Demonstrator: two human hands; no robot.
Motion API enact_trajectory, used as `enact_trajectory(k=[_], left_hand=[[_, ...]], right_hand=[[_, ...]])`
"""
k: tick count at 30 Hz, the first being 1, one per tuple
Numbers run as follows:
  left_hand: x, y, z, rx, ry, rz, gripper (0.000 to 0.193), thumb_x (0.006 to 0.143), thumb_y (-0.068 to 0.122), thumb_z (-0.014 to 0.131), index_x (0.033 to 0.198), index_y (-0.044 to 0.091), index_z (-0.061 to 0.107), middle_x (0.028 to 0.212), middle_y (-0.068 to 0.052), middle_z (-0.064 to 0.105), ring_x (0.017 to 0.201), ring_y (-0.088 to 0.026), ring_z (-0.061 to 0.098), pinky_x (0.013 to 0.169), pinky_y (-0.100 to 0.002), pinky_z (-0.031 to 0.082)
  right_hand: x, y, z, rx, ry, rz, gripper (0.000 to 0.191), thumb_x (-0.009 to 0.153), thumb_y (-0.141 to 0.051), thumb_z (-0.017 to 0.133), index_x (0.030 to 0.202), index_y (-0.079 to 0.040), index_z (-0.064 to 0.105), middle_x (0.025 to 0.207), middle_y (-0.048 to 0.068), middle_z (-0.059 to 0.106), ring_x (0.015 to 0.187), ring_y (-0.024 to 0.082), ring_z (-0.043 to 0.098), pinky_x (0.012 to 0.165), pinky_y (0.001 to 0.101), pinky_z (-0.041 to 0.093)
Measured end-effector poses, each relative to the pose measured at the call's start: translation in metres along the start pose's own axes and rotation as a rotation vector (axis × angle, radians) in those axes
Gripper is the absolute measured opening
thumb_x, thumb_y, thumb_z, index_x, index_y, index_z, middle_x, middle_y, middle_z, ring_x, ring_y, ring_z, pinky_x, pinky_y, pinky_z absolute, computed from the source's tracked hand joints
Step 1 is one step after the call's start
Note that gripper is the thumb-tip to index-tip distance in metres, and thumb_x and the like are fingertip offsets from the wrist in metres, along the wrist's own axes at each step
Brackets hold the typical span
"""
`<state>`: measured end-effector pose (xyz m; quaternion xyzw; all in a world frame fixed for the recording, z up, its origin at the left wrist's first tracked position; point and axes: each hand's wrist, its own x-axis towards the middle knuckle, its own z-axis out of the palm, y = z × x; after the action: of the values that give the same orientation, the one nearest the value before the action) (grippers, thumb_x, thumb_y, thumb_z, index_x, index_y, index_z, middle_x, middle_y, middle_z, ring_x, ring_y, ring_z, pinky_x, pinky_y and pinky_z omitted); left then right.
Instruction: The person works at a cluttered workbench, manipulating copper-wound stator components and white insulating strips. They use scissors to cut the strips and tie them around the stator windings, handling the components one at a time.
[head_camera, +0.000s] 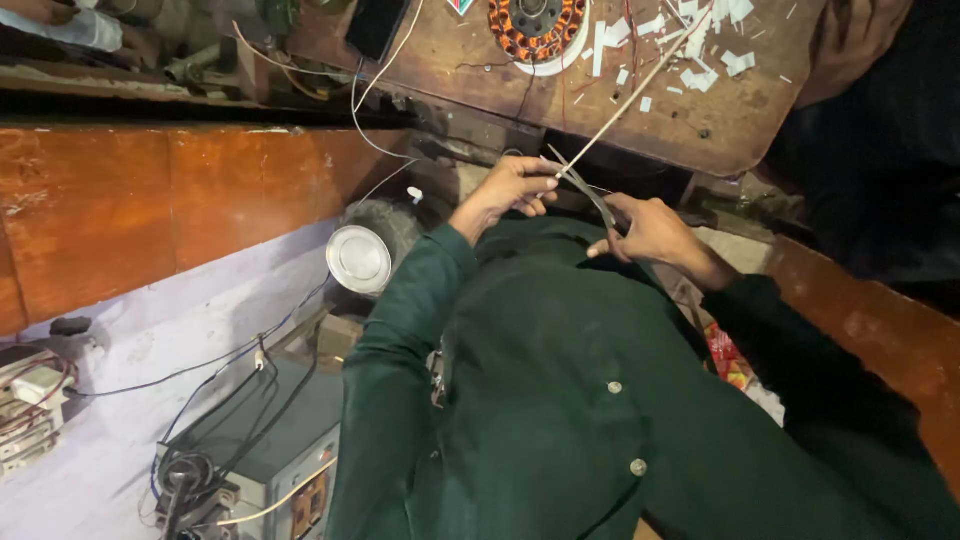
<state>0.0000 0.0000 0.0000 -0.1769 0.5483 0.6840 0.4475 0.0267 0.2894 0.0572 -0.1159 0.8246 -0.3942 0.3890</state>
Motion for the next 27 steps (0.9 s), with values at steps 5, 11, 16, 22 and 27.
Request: enact_trajectory(k=[5, 11, 16, 22, 27], left_hand=[[-0.004, 0.008, 0.002, 0.065, -0.050, 0.025, 0.036, 0.096, 0.016, 0.072, 0.130, 0.004, 0.069, 0.088, -0.009, 0.075, 0.058, -0.012, 0.070, 0.051, -0.023, 0.055], [-0.009, 0.017, 0.010, 0.131, -0.078, 0.042, 0.037, 0.095, 0.016, 0.072, 0.129, 0.004, 0.070, 0.087, -0.008, 0.075, 0.057, -0.011, 0.069, 0.050, -0.023, 0.055], [-0.015, 0.029, 0.015, 0.188, -0.047, 0.049, 0.031, 0.095, 0.015, 0.072, 0.123, 0.001, 0.073, 0.085, -0.010, 0.077, 0.056, -0.012, 0.069, 0.050, -0.024, 0.055], [-0.014, 0.028, 0.021, 0.188, -0.052, -0.006, 0.029, 0.094, 0.013, 0.071, 0.121, 0.003, 0.073, 0.083, -0.008, 0.076, 0.056, -0.011, 0.068, 0.049, -0.023, 0.054], [-0.010, 0.019, 0.025, 0.213, -0.084, 0.007, 0.030, 0.093, 0.008, 0.069, 0.122, 0.004, 0.073, 0.082, -0.008, 0.076, 0.055, -0.010, 0.068, 0.048, -0.023, 0.053]], right_hand=[[-0.001, -0.034, -0.015, 0.063, -0.086, 0.052, 0.063, 0.070, -0.034, 0.091, 0.119, -0.004, 0.065, 0.055, 0.004, 0.065, 0.050, 0.015, 0.065, 0.056, 0.0313, 0.051], [0.000, -0.037, -0.016, 0.087, -0.106, 0.004, 0.065, 0.071, -0.032, 0.090, 0.124, -0.004, 0.063, 0.054, 0.004, 0.064, 0.050, 0.015, 0.064, 0.056, 0.0314, 0.051], [0.003, -0.026, -0.014, 0.132, -0.115, -0.030, 0.048, 0.079, -0.016, 0.075, 0.125, -0.005, 0.064, 0.055, 0.002, 0.066, 0.056, 0.010, 0.070, 0.058, 0.0294, 0.054], [-0.001, -0.010, -0.005, 0.085, -0.092, -0.058, 0.060, 0.070, -0.021, 0.079, 0.127, -0.008, 0.063, 0.057, 0.005, 0.067, 0.055, 0.021, 0.069, 0.061, 0.0341, 0.055], [0.000, 0.003, 0.003, -0.030, -0.079, 0.016, 0.061, 0.071, -0.030, 0.083, 0.126, -0.012, 0.065, 0.061, 0.010, 0.070, 0.059, 0.027, 0.072, 0.064, 0.0404, 0.057]])
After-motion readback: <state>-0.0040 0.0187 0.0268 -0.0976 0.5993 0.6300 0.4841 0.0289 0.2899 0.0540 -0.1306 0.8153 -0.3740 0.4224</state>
